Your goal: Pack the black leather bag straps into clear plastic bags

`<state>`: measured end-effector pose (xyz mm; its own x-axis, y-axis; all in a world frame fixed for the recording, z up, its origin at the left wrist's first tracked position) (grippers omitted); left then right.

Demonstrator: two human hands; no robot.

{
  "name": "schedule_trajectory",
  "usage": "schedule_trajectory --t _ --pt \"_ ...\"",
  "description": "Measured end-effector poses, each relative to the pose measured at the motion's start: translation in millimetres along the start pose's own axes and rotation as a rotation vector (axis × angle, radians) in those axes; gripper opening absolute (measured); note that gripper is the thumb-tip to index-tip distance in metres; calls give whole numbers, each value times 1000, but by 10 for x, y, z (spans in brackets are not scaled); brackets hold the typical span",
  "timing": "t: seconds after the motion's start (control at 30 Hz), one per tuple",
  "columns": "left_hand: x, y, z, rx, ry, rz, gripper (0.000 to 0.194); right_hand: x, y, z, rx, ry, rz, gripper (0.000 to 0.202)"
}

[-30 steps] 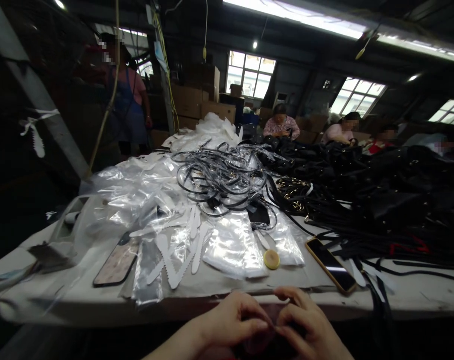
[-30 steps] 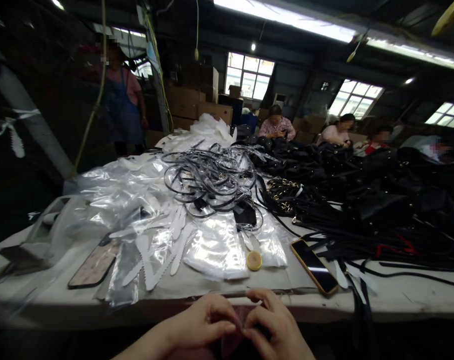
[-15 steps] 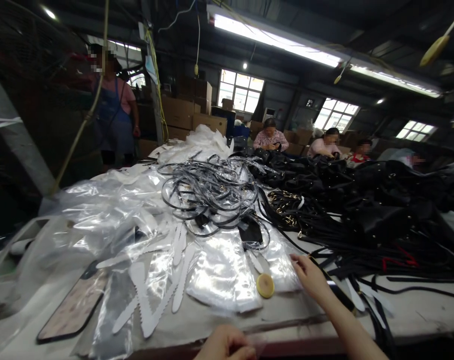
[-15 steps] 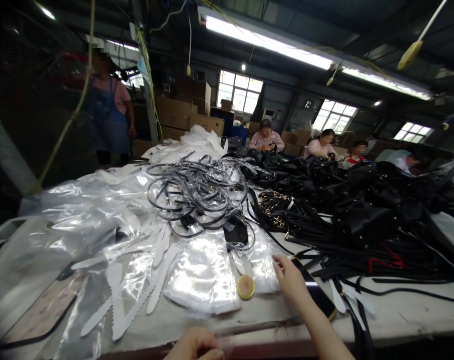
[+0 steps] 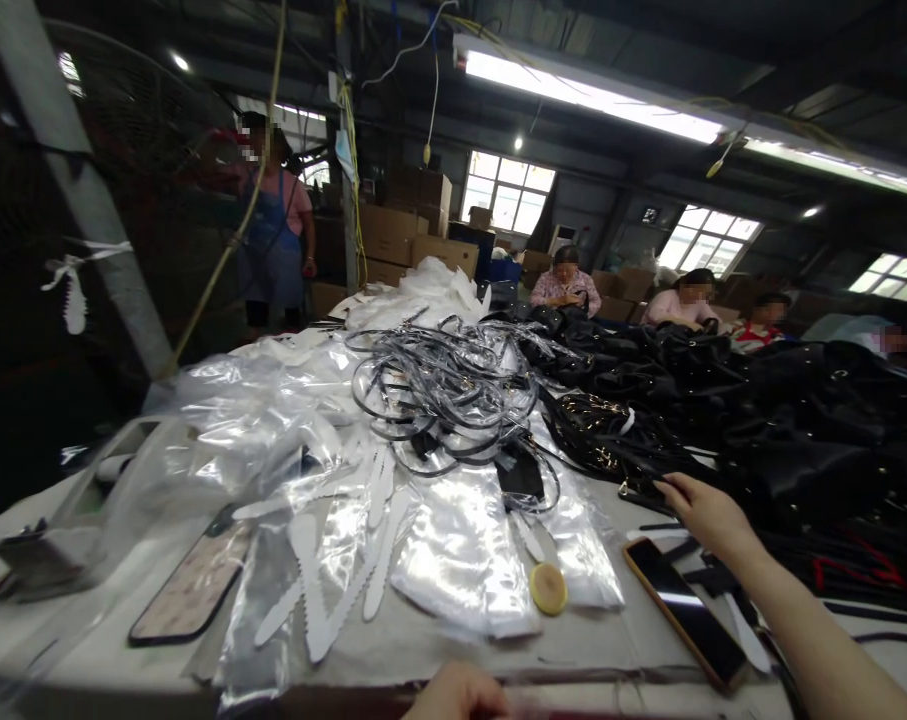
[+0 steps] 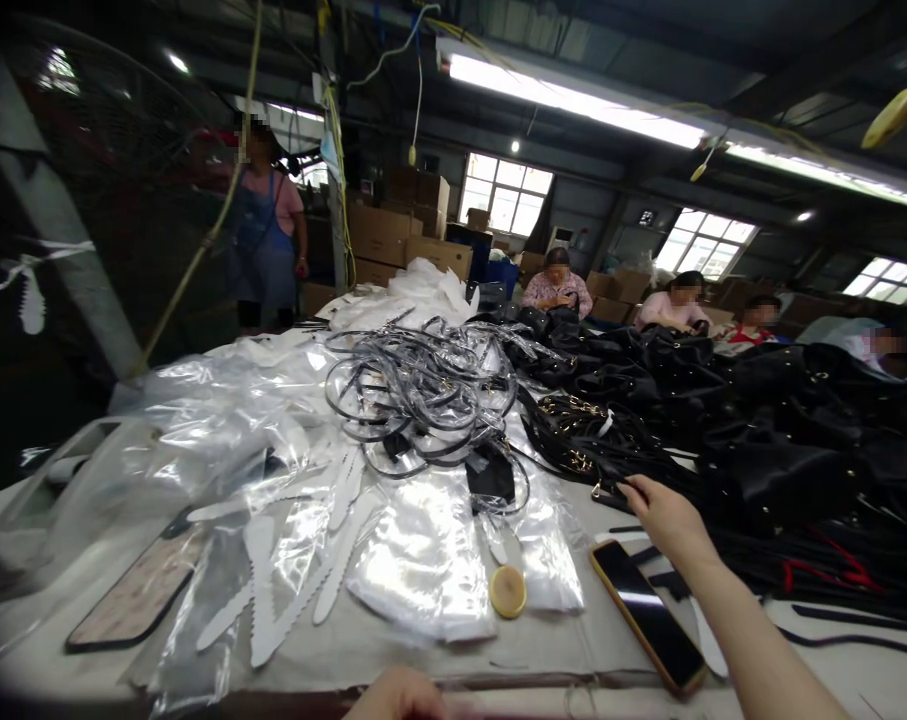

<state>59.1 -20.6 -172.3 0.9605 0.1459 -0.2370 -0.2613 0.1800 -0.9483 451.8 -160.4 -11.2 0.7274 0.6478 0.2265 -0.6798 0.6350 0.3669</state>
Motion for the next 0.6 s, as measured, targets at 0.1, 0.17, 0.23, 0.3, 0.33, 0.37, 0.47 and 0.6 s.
schedule_trajectory --t 0.1,0.17,0.23,0.3,0.33,0.37,0.47,0.6 --pt "-85 -163 -54 -23 -34 12 51 -173 170 446 201 -4 -29 40" --pt "-132 -326 -97 -53 9 2 44 -384 341 684 543 -1 -114 42" --pt "-168 -474 -136 -84 40 -10 39 -627 521 844 908 42 -237 41" --pt "-202 -583 -161 -117 55 -6 38 -878 684 922 1141 138 -315 41" --pt "-222 -629 -163 -131 67 -4 39 -1004 754 934 1209 191 -327 42" --pt "-247 -678 -156 -133 77 -15 41 -1129 819 927 1253 244 -324 46" --pt "-353 -881 -89 -67 44 -190 40 -1499 1012 802 1355 324 -298 62" --pt "-488 -1205 -70 47 27 -469 26 -1890 1332 496 1435 258 -253 62"
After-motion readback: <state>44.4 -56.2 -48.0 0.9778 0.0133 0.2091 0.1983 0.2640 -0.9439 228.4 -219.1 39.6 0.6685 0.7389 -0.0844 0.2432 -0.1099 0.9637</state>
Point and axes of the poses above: each hand's wrist, its own x-axis towards the middle knuckle, its own z-axis out of the back of the hand, y = z × x, the point moved 1 cm from there along x, towards the middle knuckle, and after that the axes turned 9 degrees about x, right-handed, at the moved point
